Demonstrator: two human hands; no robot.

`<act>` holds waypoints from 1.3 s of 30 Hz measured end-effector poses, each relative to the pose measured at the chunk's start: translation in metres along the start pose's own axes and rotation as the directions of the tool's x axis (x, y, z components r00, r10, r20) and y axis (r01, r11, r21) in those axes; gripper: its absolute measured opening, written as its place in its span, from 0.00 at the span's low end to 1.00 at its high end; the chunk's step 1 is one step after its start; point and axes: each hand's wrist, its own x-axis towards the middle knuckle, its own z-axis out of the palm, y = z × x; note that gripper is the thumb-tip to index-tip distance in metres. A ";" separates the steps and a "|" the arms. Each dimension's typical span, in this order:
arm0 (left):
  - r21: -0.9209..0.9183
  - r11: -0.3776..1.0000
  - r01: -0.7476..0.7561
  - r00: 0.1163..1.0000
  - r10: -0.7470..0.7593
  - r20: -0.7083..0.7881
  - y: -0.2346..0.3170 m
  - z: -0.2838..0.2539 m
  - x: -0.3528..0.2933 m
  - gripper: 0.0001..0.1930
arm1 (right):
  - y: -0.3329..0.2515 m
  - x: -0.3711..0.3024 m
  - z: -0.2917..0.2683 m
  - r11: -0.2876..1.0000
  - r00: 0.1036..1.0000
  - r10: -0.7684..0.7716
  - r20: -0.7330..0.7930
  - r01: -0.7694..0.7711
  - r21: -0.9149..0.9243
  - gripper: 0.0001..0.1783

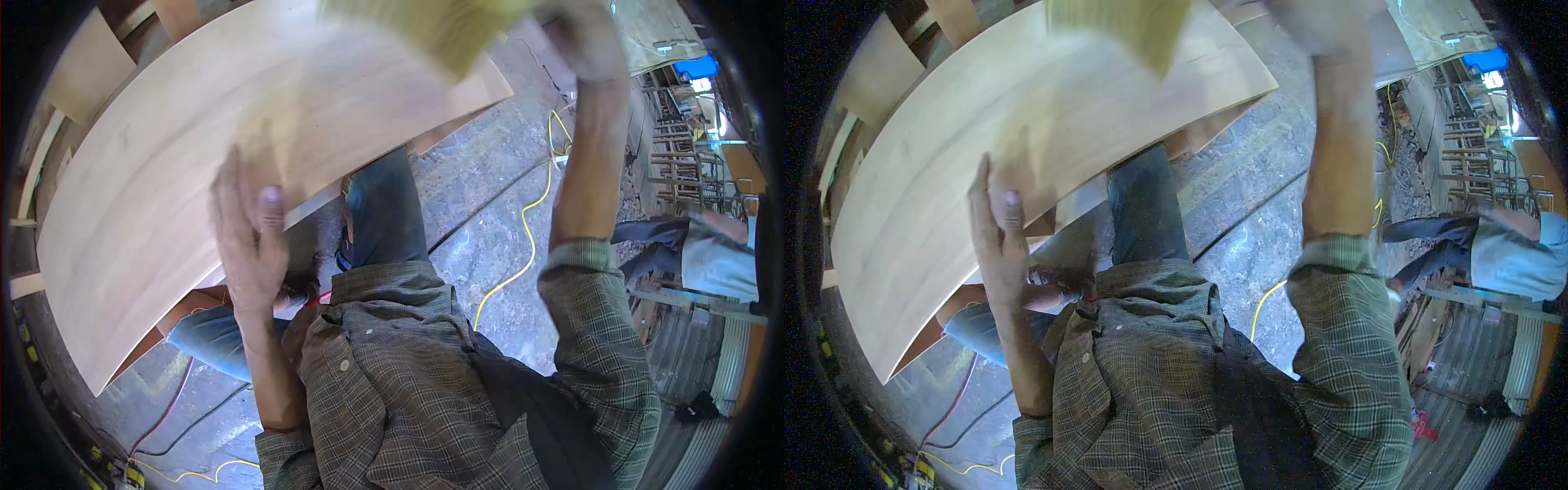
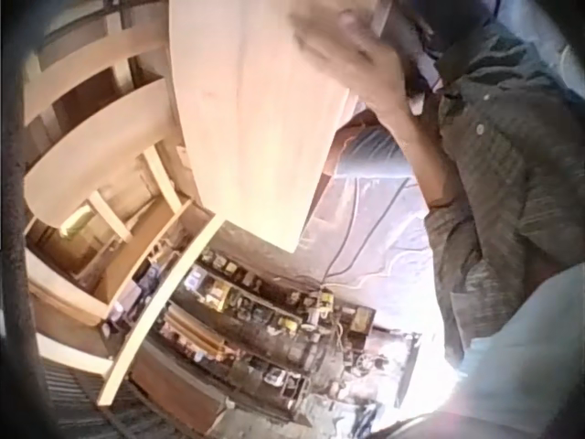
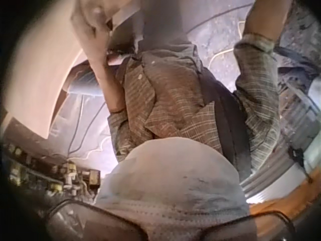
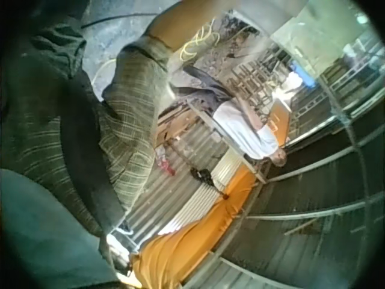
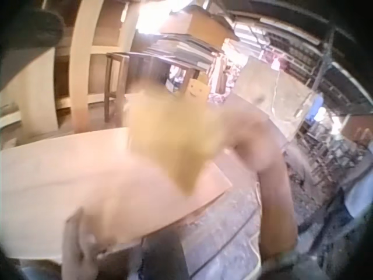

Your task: The person sands a large, light-colored wooden board using a sanding block. They work on both the top and bottom surfaces, flipping the board over to access different sides. The person also sands the edges of the board.

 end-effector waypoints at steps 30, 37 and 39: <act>-0.585 0.802 0.121 0.992 -0.115 0.048 0.013 0.060 -0.011 0.21 | -0.055 -0.092 0.070 0.982 0.983 0.111 0.144 -0.131 0.137 0.13; -0.723 0.573 0.385 0.907 -0.090 0.412 -0.009 0.051 -0.031 0.22 | -0.070 -0.098 0.147 0.964 0.972 0.216 0.090 -0.227 0.140 0.09; -0.734 0.545 0.405 0.908 -0.141 0.396 -0.005 0.044 -0.034 0.19 | -0.073 -0.104 0.155 0.967 0.975 0.222 -0.015 -0.218 0.129 0.08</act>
